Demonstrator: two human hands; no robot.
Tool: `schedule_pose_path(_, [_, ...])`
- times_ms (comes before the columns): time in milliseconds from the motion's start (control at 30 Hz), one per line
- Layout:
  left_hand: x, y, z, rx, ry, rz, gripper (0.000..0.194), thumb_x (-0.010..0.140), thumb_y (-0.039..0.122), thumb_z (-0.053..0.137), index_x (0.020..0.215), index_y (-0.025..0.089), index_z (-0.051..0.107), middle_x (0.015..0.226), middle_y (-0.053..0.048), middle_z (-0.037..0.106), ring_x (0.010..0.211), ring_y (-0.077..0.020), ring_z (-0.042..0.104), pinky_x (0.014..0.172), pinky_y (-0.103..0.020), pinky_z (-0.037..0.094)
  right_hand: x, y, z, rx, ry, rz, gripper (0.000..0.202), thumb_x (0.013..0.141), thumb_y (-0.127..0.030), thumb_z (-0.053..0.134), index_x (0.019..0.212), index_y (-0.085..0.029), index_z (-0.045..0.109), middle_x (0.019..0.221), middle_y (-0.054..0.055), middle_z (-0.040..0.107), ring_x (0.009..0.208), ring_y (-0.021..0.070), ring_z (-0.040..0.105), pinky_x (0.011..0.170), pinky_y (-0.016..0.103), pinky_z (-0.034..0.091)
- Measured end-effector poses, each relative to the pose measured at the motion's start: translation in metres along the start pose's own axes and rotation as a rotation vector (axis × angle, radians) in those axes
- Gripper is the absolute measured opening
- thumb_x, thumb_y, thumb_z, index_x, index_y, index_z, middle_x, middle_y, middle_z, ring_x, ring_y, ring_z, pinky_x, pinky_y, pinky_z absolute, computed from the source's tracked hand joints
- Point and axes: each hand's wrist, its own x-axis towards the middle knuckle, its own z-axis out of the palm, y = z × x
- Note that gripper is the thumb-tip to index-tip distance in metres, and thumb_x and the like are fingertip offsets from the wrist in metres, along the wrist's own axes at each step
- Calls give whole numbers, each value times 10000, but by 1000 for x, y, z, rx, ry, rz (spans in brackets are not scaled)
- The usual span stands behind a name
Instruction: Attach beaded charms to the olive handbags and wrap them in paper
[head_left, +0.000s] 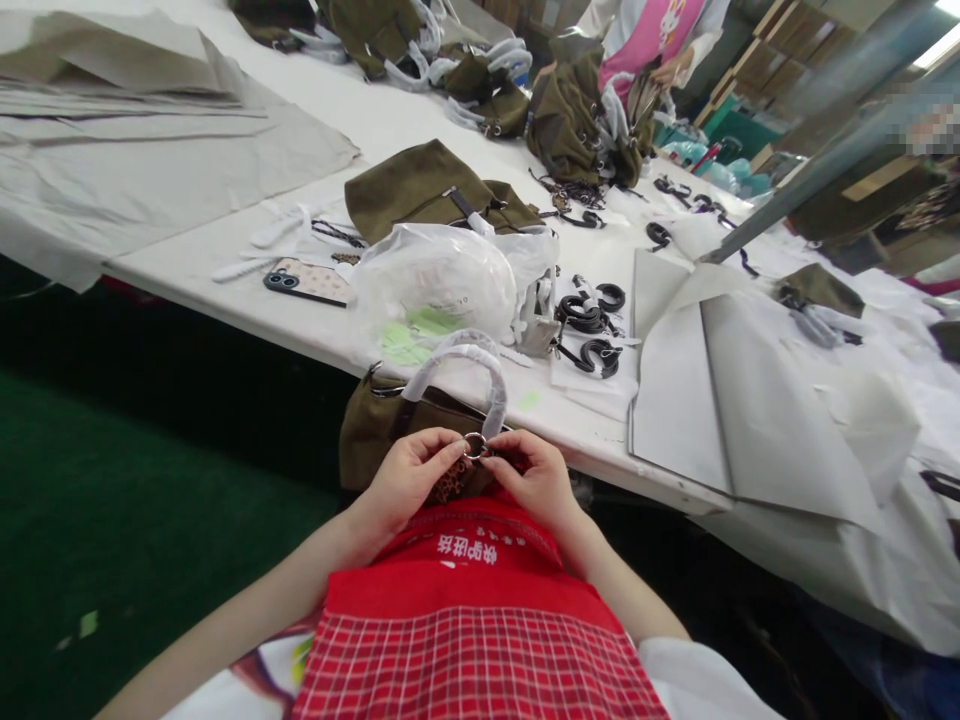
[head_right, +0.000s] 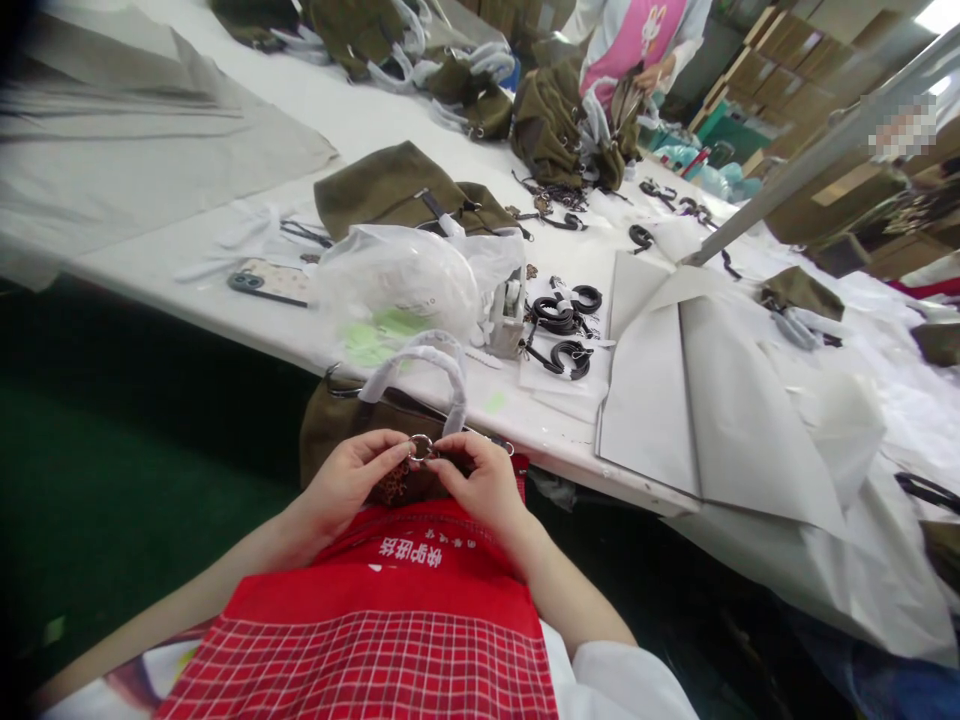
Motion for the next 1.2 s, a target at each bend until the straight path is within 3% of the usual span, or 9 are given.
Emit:
schedule_pose_path(133, [-2,4,2,-72,4,-6,302,726,436,747,816,155,681,740,-14,703,677,-136,639,676,-253,519,-3,-5,1,-169,41,-107,176,737,-300,761,894,-238,709,824,39,710,705,182,618,674,308,486])
schedule_pose_path(300, [-5,5,4,35,-1,61,280,753,421,723,828,153,690,793,-30,712,707,-147,638,673,-256,522,-4,-8,5,40,-85,-21,182,824,-366,673,934,-222,684,862,43,705,747,180,631,702,305,501])
schedule_pose_path(433, [-5,4,3,154,-15,146,256,793,413,675,816,159,695,778,-29,707,720,-154,637,694,-264,524,-2,-6,8,56,-26,13,178,859,-366,625,810,-208,692,752,23,670,694,162,595,673,288,479])
schedule_pose_path(667, [-8,8,-2,430,-14,477,167,853,301,624,786,170,704,876,-60,680,832,-163,648,800,-284,537,0,-7,8,-18,40,-96,114,822,-324,675,788,-229,727,757,30,674,721,172,595,696,300,478])
schedule_pose_path(767, [-12,9,0,585,58,614,147,872,267,597,824,179,705,881,-65,682,839,-165,646,787,-286,545,-5,-8,10,-8,113,-45,125,828,-337,669,845,-225,723,760,30,685,669,165,595,645,292,482])
schedule_pose_path(867, [-15,7,3,841,132,835,138,881,228,575,896,195,708,907,-68,698,860,-174,649,809,-304,542,-9,-11,13,-26,94,-70,149,852,-344,642,856,-227,735,771,40,696,678,175,608,639,296,484])
schedule_pose_path(1000, [-17,3,5,1026,55,1068,161,879,172,566,962,199,701,935,-69,711,889,-187,653,854,-325,533,-9,-15,14,19,76,-60,145,842,-330,647,865,-233,752,849,51,720,760,197,638,712,316,497])
schedule_pose_path(1067, [-17,5,6,976,13,1037,186,887,159,547,1006,195,685,973,-76,697,910,-181,644,853,-313,529,-8,-17,11,83,58,13,166,834,-356,652,812,-220,746,774,37,705,681,174,612,654,296,479])
schedule_pose_path(1200, [-12,19,5,816,-27,764,198,911,212,505,1021,183,666,923,-71,677,861,-171,628,798,-294,520,-4,-21,-2,238,-89,174,255,812,-436,672,782,-190,733,599,-7,603,515,108,460,516,240,366])
